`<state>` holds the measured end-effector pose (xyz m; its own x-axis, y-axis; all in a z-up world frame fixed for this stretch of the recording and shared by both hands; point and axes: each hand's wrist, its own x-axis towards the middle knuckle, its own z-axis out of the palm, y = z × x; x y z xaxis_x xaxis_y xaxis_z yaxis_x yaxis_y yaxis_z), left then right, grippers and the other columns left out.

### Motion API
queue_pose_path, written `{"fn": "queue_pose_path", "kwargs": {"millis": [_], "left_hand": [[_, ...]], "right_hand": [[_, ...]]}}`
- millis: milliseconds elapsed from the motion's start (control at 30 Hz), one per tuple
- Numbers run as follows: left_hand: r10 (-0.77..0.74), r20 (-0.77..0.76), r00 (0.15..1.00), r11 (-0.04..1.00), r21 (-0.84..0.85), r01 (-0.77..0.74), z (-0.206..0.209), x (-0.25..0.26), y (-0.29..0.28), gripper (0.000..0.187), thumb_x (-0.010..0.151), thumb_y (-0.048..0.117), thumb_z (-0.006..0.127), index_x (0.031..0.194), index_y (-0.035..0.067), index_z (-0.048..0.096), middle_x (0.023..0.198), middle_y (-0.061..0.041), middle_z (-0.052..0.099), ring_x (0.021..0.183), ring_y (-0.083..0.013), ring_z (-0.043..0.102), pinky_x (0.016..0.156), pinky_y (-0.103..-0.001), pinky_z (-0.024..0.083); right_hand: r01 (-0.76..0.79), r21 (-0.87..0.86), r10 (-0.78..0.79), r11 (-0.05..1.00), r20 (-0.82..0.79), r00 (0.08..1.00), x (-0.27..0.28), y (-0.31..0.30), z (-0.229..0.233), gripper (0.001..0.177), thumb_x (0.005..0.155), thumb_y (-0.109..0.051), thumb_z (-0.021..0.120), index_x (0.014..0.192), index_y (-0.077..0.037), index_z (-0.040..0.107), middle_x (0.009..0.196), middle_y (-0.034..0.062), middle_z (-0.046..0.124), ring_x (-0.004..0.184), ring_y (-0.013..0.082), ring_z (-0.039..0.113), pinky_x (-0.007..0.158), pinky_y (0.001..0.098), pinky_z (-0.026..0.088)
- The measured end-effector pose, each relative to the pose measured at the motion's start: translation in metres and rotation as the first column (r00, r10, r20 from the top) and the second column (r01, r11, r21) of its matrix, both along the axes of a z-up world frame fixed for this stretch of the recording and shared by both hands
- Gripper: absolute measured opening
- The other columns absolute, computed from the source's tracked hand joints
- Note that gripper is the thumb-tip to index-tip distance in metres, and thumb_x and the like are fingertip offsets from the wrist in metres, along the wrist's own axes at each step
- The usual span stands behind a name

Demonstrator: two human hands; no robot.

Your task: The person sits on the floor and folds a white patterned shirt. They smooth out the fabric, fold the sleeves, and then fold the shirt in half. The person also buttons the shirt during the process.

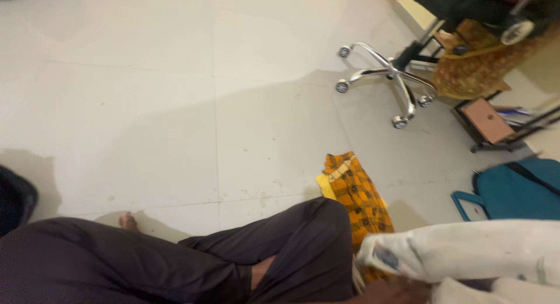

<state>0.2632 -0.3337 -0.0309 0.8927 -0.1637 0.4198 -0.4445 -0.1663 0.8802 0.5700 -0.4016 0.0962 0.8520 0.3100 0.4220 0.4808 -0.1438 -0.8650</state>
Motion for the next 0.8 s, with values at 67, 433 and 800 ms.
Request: {"fn": "queue_pose_path", "kwargs": {"millis": [67, 433, 800], "left_hand": [[-0.051, 0.039, 0.998, 0.988, -0.141, 0.056, -0.006, -0.006, 0.02, 0.055, 0.085, 0.008, 0.068, 0.135, 0.005, 0.046, 0.14, -0.017, 0.047, 0.136, -0.0289, 0.041, 0.115, -0.041, 0.036], [0.354, -0.064, 0.933, 0.913, -0.195, -0.359, 0.012, -0.073, 0.185, 0.094, 0.078, 0.031, 0.081, 0.154, 0.009, 0.031, 0.155, -0.013, 0.038, 0.145, -0.0309, 0.038, 0.114, -0.046, 0.035], [-0.058, -0.119, 0.991, 0.984, -0.172, 0.037, -0.04, -0.052, 0.167, 0.079, 0.083, 0.018, 0.071, 0.154, 0.002, 0.042, 0.147, -0.018, 0.049, 0.136, -0.0318, 0.044, 0.112, -0.045, 0.037]], "right_hand": [[-0.084, -0.063, 0.084, 0.994, 0.001, 0.996, -0.004, 0.052, -0.014, 0.04, 0.114, -0.031, 0.045, 0.143, -0.003, 0.042, 0.121, 0.0135, 0.062, 0.109, 0.0245, 0.063, 0.101, 0.041, 0.051], [-0.472, -0.409, 0.505, 0.781, -0.031, 0.862, -0.041, 0.343, -0.054, 0.044, 0.111, -0.031, 0.049, 0.144, -0.003, 0.041, 0.117, 0.0128, 0.063, 0.105, 0.0239, 0.064, 0.097, 0.0397, 0.052], [-0.429, -0.529, 0.497, 0.732, -0.016, 0.868, -0.074, 0.464, -0.091, 0.049, 0.107, -0.03, 0.052, 0.145, -0.003, 0.039, 0.113, 0.0122, 0.064, 0.101, 0.0234, 0.064, 0.093, 0.0383, 0.053]]}}
